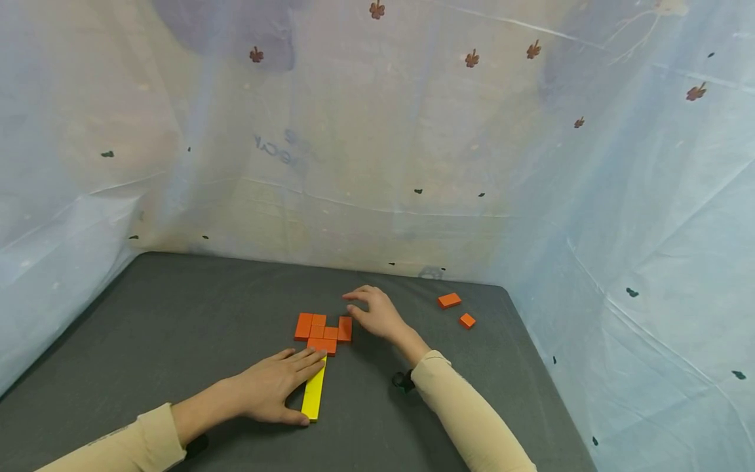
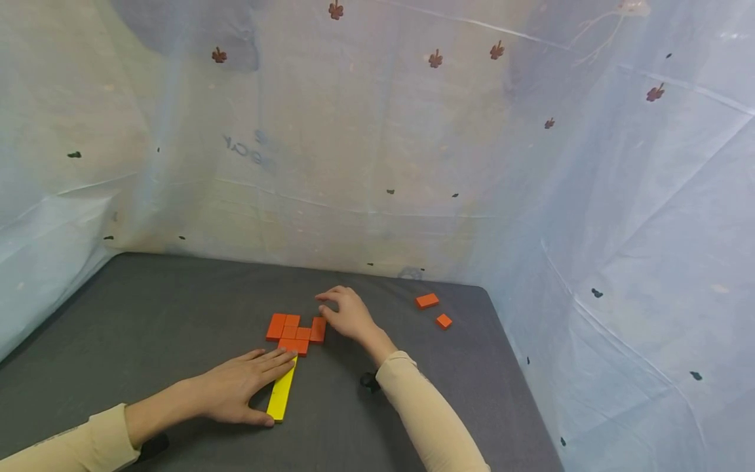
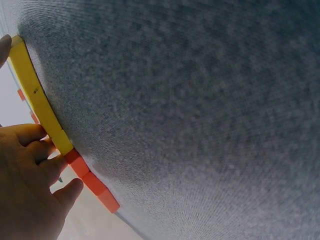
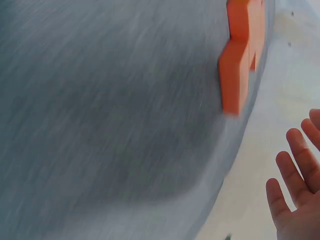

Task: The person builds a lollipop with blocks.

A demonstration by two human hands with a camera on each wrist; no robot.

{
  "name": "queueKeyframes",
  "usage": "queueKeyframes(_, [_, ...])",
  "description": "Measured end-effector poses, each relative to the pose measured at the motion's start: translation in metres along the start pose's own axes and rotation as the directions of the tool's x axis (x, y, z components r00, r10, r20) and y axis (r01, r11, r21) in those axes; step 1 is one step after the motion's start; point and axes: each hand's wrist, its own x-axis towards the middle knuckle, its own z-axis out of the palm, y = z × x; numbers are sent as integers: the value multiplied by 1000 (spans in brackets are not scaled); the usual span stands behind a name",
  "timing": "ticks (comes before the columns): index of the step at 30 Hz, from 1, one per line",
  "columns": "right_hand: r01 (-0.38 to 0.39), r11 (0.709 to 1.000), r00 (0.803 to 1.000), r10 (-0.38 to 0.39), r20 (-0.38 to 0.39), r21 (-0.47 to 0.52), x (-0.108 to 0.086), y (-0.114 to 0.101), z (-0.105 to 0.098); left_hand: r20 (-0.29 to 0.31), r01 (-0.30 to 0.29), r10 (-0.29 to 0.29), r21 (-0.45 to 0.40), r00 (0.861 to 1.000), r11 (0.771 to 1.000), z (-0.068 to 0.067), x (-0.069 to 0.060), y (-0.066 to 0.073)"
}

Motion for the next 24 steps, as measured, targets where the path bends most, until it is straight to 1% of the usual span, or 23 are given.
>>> queueKeyframes(3, [-22,1000,999,22,-40,3,-12,15,-14,10,10,-9,-3,1000,1000,0,1,0])
queueKeyframes(6, [-72,997,995,72,-76,-2,-25,32,-26,13,9,-9,-1,1000,1000,-1,0,1])
queueKeyframes(10, [-148,989,982,146,-118,-13,-44,56,-42,9,-1,1,-1,1000,1000,-2,-1,1])
queueKeyframes(13, [-190,981,973,185,-140,-25,-57,75,-52,6,-7,7,0,1000,1000,-3,-1,0])
queueKeyframes(18, [-239,970,960,228,-162,-49,-78,105,-71,14,-4,4,3,1000,1000,-3,0,0])
queueKeyframes(24, [-293,948,944,265,-198,-128,-102,136,-91,26,8,-8,-3,1000,1000,-2,0,1])
